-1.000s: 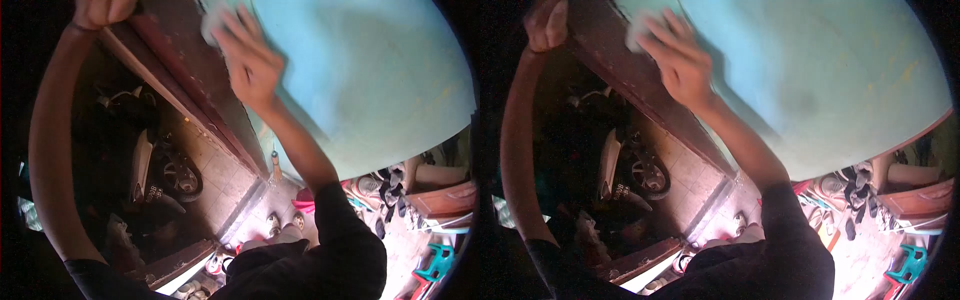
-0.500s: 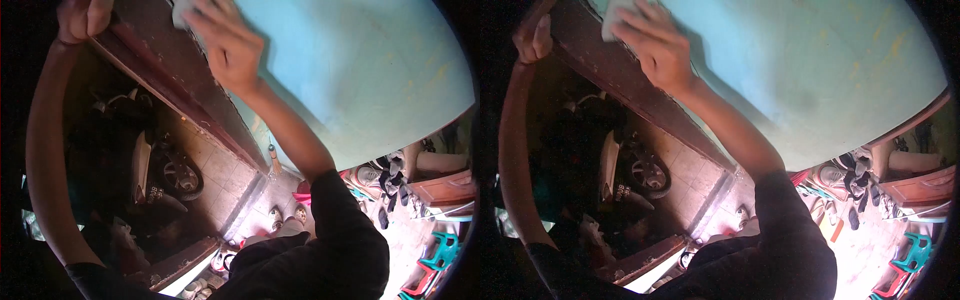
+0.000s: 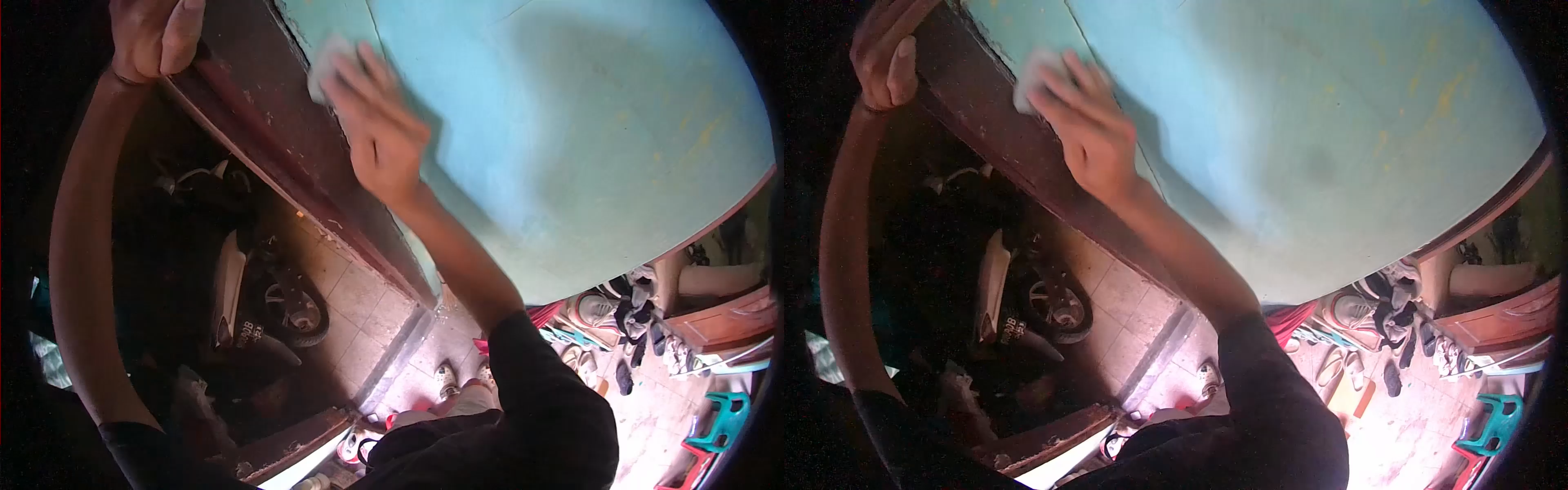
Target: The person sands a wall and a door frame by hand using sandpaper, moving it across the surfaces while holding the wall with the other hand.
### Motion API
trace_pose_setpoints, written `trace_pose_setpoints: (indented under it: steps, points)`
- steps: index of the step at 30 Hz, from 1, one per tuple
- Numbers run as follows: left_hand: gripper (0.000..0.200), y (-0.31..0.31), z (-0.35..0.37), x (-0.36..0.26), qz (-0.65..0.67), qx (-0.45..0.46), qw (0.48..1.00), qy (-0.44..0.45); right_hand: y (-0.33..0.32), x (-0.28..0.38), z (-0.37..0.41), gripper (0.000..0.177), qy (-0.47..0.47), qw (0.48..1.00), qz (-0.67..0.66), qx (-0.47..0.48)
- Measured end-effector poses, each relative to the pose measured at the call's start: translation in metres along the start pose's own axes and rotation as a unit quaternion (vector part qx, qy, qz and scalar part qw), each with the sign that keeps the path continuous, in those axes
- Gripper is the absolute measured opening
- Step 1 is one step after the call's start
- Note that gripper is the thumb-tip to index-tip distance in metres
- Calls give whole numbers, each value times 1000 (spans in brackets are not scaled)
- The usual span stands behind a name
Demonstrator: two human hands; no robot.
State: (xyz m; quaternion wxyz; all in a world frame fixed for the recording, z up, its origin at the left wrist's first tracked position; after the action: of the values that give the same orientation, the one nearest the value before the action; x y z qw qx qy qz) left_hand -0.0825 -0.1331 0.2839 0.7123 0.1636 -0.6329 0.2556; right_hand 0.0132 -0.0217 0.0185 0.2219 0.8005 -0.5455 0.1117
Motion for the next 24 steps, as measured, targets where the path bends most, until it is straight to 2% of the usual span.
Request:
trace_pose_setpoints:
  steps: [2,3,5,7,9,11,15,17,18,21,23,24]
  points:
    - [64,-4,-21,-13,-6,-159,987,-36,4,6,-19,34,-26,998,-55,-8]
    - [64,-4,-15,-11,0,-159,986,-40,1,3,-4,34,-21,998,-53,-4]
    - [64,-2,1,3,-13,-40,999,12,-12,-11,47,32,26,999,-4,21]
    - [63,-2,6,3,-10,-27,1000,-3,-27,-27,106,31,76,996,21,28]
    - [63,-2,1,-1,7,-15,1000,-12,-25,-28,109,31,80,996,26,25]
    - [63,-5,-16,-10,-11,-129,992,3,-23,-23,91,33,66,997,29,6]
    - [62,1,-3,-1,-24,-146,989,22,-4,-14,10,34,-11,999,-31,-34]
    - [62,3,13,11,-55,-18,997,44,-14,-18,35,34,-18,999,-15,-28]
    - [62,3,13,10,-60,-16,997,40,-22,-19,63,33,3,1000,14,-8]
    - [62,2,5,6,-17,-27,999,20,-28,-22,94,33,28,999,45,13]
    - [63,3,-4,0,-37,-136,987,73,-25,-27,95,32,53,997,58,7]
    - [63,11,-4,-1,-29,-141,987,72,-18,-20,65,32,36,999,24,4]
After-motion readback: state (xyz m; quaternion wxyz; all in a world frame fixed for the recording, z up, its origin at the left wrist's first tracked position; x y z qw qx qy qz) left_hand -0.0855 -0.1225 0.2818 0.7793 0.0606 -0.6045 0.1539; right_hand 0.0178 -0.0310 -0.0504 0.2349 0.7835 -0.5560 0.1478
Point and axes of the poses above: each hand's wrist, its own z-axis away from the middle knuckle, its own y-axis out of the palm, x = y × z, the point moved 2 cm from there along -z, towards the middle knuckle, and after that the axes turned 15 degrees about y, right-handed, at the moved point
